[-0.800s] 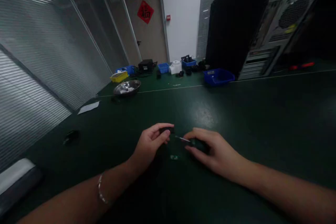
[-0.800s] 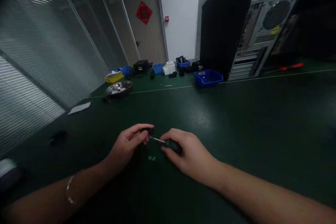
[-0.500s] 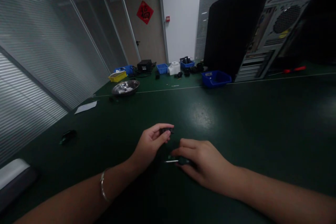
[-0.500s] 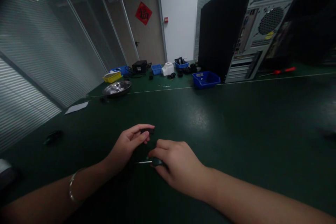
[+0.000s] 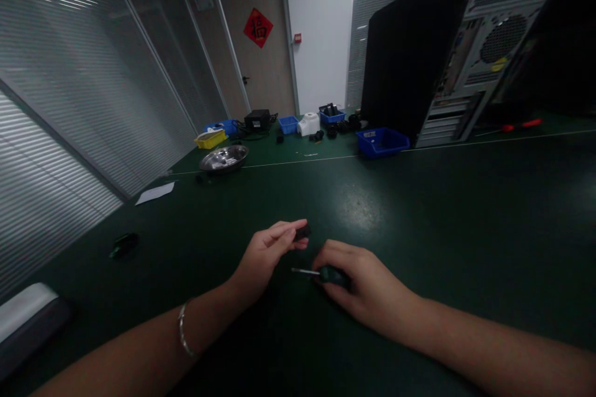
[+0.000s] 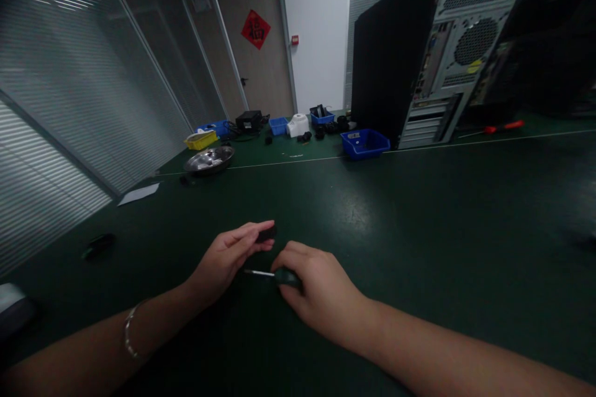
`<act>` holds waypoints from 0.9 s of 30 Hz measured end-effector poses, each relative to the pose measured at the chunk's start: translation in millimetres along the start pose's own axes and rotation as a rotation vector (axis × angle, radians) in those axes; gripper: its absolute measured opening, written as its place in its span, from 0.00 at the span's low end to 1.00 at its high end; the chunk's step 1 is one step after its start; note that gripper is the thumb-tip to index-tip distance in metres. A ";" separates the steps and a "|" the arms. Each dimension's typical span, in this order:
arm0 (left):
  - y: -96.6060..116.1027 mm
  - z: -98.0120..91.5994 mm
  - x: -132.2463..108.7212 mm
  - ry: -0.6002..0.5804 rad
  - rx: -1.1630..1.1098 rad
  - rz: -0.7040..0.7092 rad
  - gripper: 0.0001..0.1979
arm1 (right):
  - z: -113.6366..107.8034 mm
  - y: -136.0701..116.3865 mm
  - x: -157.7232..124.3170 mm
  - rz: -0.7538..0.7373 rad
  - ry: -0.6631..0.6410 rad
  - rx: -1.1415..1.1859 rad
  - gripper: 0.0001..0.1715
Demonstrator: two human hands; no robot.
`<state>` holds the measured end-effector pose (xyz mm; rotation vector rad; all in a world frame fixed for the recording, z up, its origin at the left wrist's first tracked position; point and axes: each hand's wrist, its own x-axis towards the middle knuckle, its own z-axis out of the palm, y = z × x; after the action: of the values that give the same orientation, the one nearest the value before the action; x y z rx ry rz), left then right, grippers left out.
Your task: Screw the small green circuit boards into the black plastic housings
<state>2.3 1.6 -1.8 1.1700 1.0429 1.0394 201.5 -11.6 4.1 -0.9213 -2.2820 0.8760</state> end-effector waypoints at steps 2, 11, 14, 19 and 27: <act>-2.6 -0.4 0.4 0.008 -0.082 -0.027 0.15 | -1.8 3.3 2.2 0.076 0.076 0.154 0.06; -2.4 18.7 -11.8 -0.095 -0.264 -0.082 0.16 | -1.3 4.7 7.3 0.362 0.231 0.569 0.07; -2.9 20.9 -13.4 -0.083 -0.249 -0.056 0.13 | 0.2 2.6 6.6 0.406 0.220 0.618 0.08; -3.1 20.1 -12.0 -0.060 -0.140 -0.018 0.11 | -0.4 -0.1 5.9 0.377 0.209 0.595 0.08; 2.6 20.9 -11.9 -0.029 -0.083 -0.039 0.11 | -0.9 2.9 5.5 0.240 0.259 0.466 0.03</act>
<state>20.1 -13.8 3.7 1.0902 0.9868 1.0230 199.9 -5.6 3.8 -1.0300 -1.6698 1.2434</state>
